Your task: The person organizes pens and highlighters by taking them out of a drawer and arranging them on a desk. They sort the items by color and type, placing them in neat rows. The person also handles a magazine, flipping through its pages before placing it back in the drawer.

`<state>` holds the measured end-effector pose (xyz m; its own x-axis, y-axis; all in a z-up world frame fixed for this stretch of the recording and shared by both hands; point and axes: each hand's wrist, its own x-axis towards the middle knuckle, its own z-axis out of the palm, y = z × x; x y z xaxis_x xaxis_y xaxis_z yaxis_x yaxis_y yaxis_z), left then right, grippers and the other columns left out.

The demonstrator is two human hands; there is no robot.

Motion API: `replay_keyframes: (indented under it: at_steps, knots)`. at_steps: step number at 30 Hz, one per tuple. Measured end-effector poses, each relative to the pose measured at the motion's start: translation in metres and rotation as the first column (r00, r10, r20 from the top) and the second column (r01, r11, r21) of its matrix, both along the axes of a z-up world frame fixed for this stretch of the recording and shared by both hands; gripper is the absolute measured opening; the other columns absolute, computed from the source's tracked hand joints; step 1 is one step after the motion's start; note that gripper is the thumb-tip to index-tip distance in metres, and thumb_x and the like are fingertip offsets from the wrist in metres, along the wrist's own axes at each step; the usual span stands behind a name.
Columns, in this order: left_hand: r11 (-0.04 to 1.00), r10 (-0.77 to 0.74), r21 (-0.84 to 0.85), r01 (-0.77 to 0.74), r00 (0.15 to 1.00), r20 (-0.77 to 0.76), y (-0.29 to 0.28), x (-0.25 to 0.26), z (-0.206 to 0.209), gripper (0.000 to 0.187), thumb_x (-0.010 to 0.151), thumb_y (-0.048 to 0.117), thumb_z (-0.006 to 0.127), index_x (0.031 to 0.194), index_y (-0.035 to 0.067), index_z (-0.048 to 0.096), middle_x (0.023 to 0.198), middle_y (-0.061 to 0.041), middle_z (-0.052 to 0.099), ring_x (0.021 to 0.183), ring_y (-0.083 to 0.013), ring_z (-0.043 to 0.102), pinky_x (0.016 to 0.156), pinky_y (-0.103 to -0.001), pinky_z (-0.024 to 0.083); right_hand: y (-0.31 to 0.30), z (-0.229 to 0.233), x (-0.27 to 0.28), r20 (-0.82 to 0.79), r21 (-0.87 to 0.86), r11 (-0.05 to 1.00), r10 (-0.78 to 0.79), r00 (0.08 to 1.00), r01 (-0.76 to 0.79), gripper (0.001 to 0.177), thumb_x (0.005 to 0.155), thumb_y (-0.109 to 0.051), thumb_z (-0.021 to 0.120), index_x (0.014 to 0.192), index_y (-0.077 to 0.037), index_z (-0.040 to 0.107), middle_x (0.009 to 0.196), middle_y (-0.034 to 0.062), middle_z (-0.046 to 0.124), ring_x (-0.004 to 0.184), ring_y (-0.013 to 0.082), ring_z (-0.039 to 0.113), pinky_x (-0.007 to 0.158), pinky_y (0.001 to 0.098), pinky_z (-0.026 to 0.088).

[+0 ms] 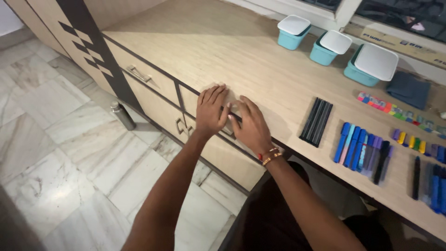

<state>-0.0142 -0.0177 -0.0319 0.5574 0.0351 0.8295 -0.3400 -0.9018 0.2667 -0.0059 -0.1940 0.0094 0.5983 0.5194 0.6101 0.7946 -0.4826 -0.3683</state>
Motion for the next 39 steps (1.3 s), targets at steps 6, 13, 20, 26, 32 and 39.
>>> replay_keyframes:
  at_steps: [6, 13, 20, 26, 32, 39]
  knots:
    - [0.994, 0.033, -0.102, -0.034, 0.999, -0.005, -0.011, -0.003, -0.003, 0.041, 0.099, 0.024, 0.057, 0.135, 0.004, 0.062, 0.144, -0.013, 0.061, 0.140, -0.0319, 0.050, 0.122, -0.051, 0.029, -0.007, 0.000, -0.002, -0.065, 0.065, 0.998, -0.018, 0.998, 0.022, 0.054, 0.092, -0.022, 0.074, 0.138, 0.001, 0.054, 0.144, 0.0241, 0.056, 0.134, 0.0406, 0.053, 0.108, 0.0455, 0.047]
    - [0.993, 0.011, -0.113, -0.017, 0.998, -0.059, -0.007, -0.004, 0.000, 0.044, 0.096, 0.024, 0.059, 0.136, 0.004, 0.062, 0.145, -0.014, 0.060, 0.142, -0.0320, 0.049, 0.123, -0.050, 0.027, -0.013, 0.006, 0.005, -0.179, 0.170, 0.985, 0.016, 0.984, 0.015, 0.049, 0.091, -0.020, 0.075, 0.132, 0.000, 0.060, 0.136, 0.0210, 0.063, 0.126, 0.0371, 0.062, 0.105, 0.0413, 0.051]
    - [0.989, 0.051, -0.129, -0.066, 0.993, -0.111, -0.011, 0.004, 0.000, 0.046, 0.090, 0.023, 0.063, 0.131, 0.003, 0.065, 0.141, -0.014, 0.062, 0.138, -0.0321, 0.050, 0.119, -0.049, 0.029, -0.025, 0.006, 0.016, -0.394, 0.334, 0.942, 0.157, 0.906, -0.018, 0.047, 0.092, -0.024, 0.076, 0.130, -0.001, 0.062, 0.133, 0.0153, 0.067, 0.126, 0.0271, 0.065, 0.108, 0.0377, 0.050]
    - [0.965, 0.166, -0.177, -0.194, 0.972, -0.164, -0.026, 0.017, 0.010, 0.034, 0.087, 0.021, 0.067, 0.119, 0.008, 0.071, 0.131, -0.011, 0.068, 0.128, -0.0334, 0.054, 0.112, -0.051, 0.032, -0.065, 0.018, 0.006, -0.442, 0.415, 0.908, 0.261, 0.858, -0.062, 0.038, 0.096, -0.017, 0.072, 0.130, -0.002, 0.063, 0.135, 0.0103, 0.066, 0.128, 0.0213, 0.063, 0.109, 0.0343, 0.051]
    - [0.978, 0.005, -0.201, -0.054, 0.972, -0.236, -0.082, 0.036, 0.037, 0.031, 0.088, 0.017, 0.068, 0.119, 0.010, 0.071, 0.124, -0.013, 0.069, 0.123, -0.0356, 0.056, 0.107, -0.052, 0.036, -0.106, 0.047, -0.013, -0.265, 0.460, 0.887, 0.184, 0.946, -0.044, 0.024, 0.099, -0.009, 0.070, 0.121, 0.000, 0.070, 0.131, 0.0114, 0.068, 0.126, 0.0208, 0.067, 0.109, 0.0330, 0.055]
    - [0.872, -0.330, -0.431, 0.233, 0.929, -0.165, -0.156, 0.063, 0.061, 0.023, 0.097, 0.016, 0.069, 0.118, 0.008, 0.071, 0.120, -0.016, 0.072, 0.107, -0.0353, 0.069, 0.091, -0.044, 0.056, -0.169, 0.061, -0.022, -0.059, 0.294, 0.942, -0.150, 0.987, 0.160, 0.024, 0.096, -0.008, 0.073, 0.119, -0.003, 0.071, 0.128, 0.0128, 0.072, 0.122, 0.0267, 0.069, 0.104, 0.0373, 0.054]
